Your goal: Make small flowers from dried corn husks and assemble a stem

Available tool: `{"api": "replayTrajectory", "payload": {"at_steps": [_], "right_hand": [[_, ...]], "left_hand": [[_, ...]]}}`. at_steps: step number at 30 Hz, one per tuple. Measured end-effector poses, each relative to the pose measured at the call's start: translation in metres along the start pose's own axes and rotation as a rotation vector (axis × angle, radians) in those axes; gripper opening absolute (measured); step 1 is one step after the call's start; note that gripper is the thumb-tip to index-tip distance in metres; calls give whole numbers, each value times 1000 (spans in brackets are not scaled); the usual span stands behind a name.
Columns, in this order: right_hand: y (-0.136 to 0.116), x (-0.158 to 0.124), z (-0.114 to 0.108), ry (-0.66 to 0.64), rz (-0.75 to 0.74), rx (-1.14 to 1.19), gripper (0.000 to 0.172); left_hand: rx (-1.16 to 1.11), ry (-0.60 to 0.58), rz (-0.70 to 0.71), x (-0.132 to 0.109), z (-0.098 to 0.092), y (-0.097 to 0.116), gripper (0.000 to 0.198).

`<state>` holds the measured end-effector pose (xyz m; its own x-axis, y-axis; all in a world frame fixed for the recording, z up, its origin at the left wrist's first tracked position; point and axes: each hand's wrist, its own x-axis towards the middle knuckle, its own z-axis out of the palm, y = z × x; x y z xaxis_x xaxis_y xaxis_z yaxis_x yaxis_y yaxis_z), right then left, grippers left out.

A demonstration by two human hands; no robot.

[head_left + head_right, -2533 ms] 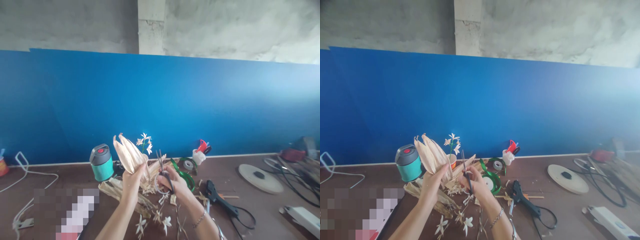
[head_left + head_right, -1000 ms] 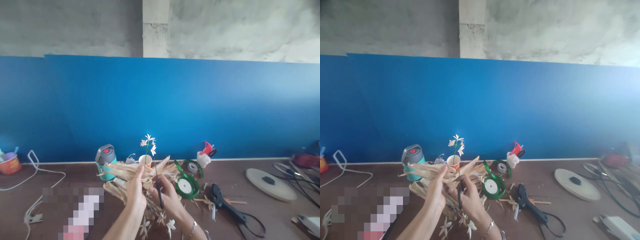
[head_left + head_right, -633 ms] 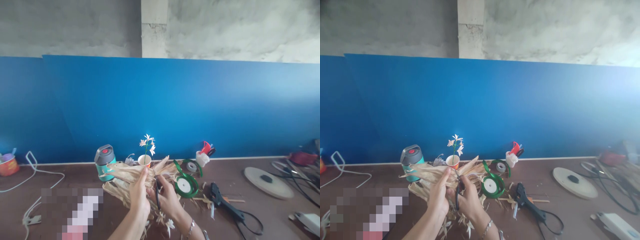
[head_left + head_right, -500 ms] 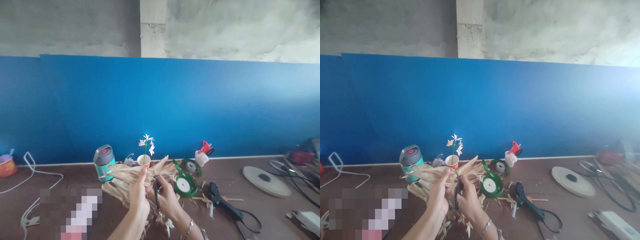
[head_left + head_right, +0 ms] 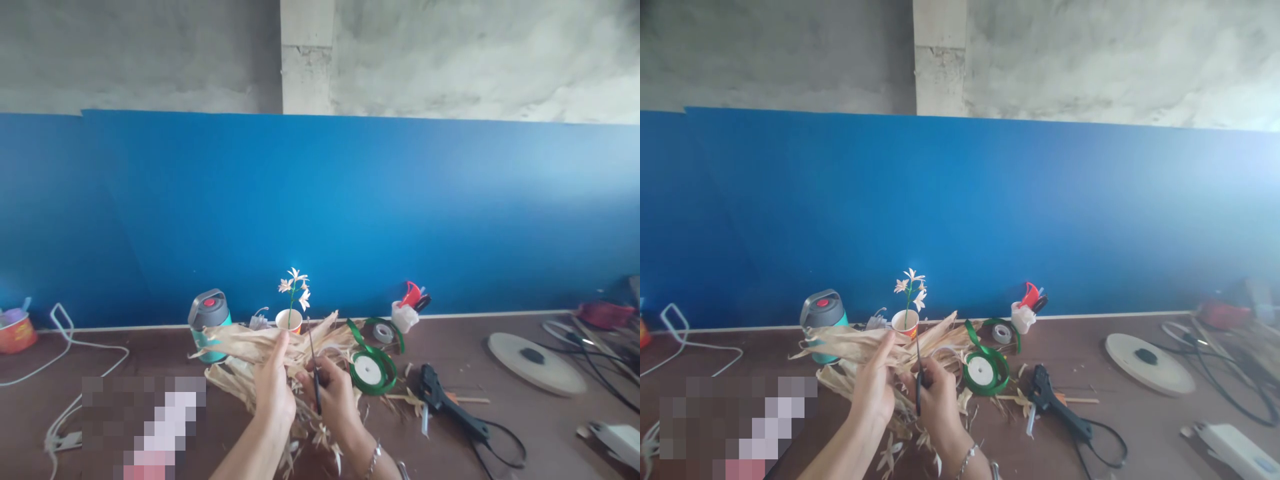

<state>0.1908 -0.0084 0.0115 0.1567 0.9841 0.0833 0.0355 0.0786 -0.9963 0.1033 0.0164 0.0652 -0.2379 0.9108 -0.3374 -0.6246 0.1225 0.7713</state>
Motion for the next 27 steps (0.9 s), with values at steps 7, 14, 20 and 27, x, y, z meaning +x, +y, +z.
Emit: {"api": "replayTrajectory", "payload": {"at_steps": [7, 14, 20, 27], "right_hand": [[-23, 6, -18, -252, -16, 91, 38], [-9, 5, -19, -315, -114, -26, 30], [-9, 6, -20, -318, -60, 33, 30], [-11, 6, -23, -304, -99, -57, 27]], "left_hand": [[64, -168, 220, 12, -2, 12, 27], [177, -144, 260, 15, -2, 17, 28], [241, -174, 265, 18, -4, 15, 31], [198, -150, 242, 17, -3, 15, 28]]}}
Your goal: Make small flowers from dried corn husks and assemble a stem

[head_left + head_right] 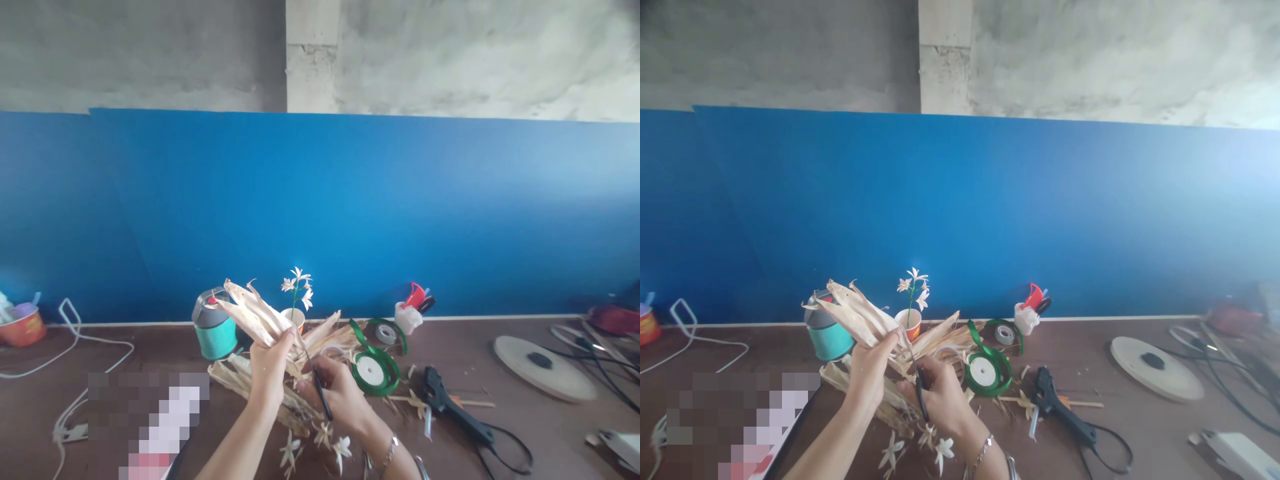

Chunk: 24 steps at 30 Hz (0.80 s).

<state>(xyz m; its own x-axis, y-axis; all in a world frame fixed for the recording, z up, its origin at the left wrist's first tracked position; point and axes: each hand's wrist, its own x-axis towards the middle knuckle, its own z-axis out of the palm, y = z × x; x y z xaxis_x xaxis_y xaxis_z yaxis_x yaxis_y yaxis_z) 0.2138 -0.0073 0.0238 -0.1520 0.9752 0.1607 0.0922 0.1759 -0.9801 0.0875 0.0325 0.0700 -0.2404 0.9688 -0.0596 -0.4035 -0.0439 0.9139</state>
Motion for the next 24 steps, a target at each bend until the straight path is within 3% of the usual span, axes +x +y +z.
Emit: {"api": "replayTrajectory", "payload": {"at_steps": [12, 24], "right_hand": [[-5, 0, 2, 2, 65, 102, 26], [-8, -2, 1, 26, 90, 59, 26]], "left_hand": [[16, -5, -11, 6, -3, -3, 31], [35, -33, 34, 7, -4, -3, 27]]}}
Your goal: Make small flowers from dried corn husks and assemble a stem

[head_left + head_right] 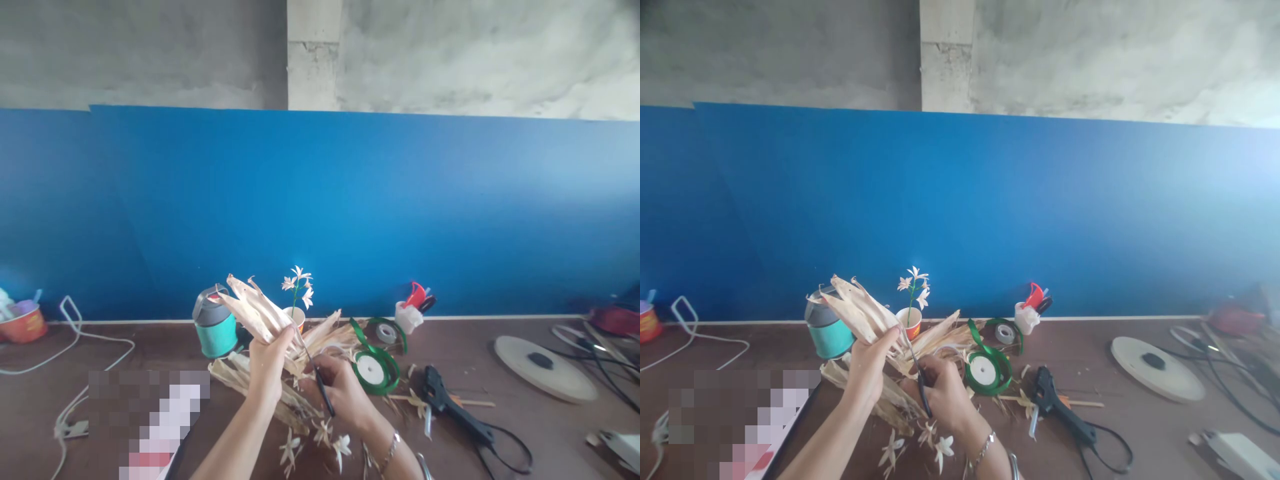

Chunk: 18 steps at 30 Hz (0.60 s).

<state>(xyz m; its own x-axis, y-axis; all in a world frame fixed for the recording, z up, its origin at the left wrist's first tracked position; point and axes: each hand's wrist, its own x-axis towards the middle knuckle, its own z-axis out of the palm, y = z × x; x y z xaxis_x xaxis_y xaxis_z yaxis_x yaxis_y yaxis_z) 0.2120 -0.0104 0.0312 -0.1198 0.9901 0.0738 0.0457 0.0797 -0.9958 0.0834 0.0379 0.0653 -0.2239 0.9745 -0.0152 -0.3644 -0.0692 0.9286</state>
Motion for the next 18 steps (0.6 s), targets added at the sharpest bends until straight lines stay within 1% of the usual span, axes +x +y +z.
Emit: {"api": "replayTrajectory", "payload": {"at_steps": [9, 14, 18], "right_hand": [[2, 1, 0, -2, 31, 1, 29], [-4, 1, 0, -7, 44, -9, 28], [-6, 0, -1, -15, 0, -23, 25]], "left_hand": [[-18, -36, -13, 3, -4, -1, 30], [-5, -21, -16, 3, -3, 4, 29], [-36, -13, -11, 2, -1, 5, 30]]}}
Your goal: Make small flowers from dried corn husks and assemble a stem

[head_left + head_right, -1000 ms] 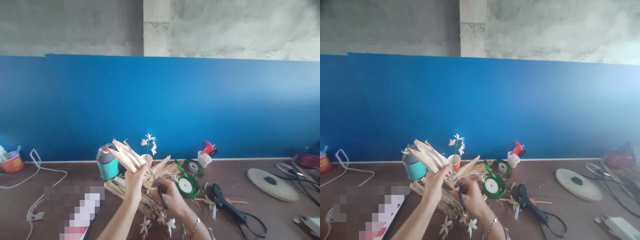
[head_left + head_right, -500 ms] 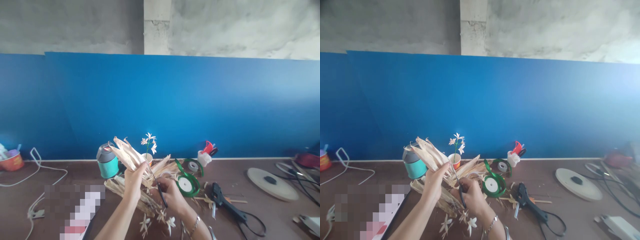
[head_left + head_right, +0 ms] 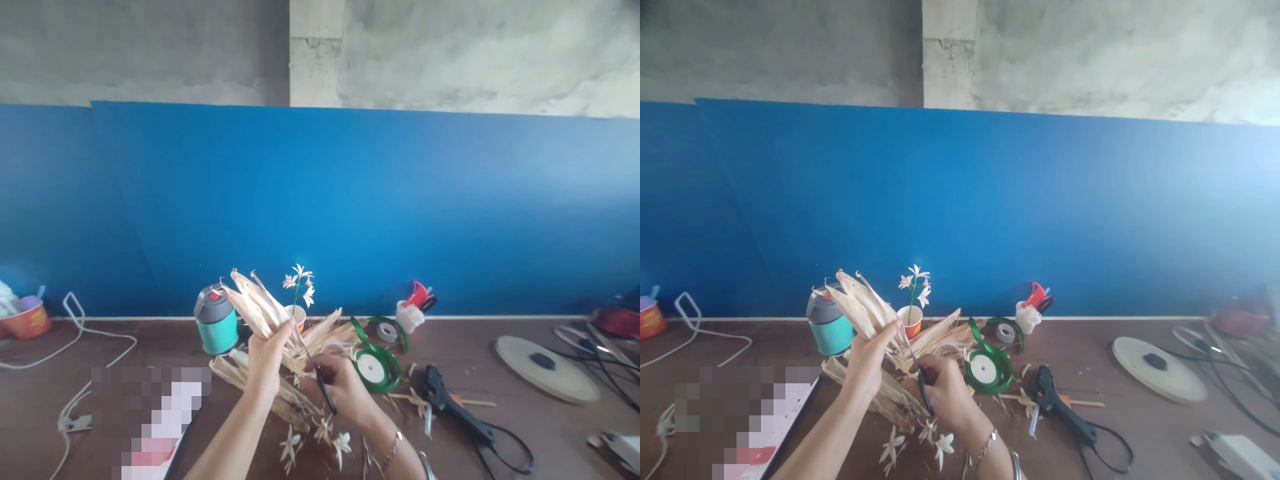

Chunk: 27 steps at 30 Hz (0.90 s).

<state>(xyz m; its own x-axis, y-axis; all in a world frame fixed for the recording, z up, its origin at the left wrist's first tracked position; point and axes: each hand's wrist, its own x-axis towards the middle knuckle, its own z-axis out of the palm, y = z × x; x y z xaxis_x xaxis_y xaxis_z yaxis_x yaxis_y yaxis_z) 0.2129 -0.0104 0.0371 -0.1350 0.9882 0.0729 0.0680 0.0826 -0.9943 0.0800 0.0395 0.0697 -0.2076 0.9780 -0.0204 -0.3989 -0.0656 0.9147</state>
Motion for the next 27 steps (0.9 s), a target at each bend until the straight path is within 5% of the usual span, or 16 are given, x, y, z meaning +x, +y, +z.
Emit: {"api": "replayTrajectory", "payload": {"at_steps": [27], "right_hand": [[5, 1, -4, 49, -16, -204, 19]], "left_hand": [[-35, 6, -42, 4, -3, -4, 32]]}}
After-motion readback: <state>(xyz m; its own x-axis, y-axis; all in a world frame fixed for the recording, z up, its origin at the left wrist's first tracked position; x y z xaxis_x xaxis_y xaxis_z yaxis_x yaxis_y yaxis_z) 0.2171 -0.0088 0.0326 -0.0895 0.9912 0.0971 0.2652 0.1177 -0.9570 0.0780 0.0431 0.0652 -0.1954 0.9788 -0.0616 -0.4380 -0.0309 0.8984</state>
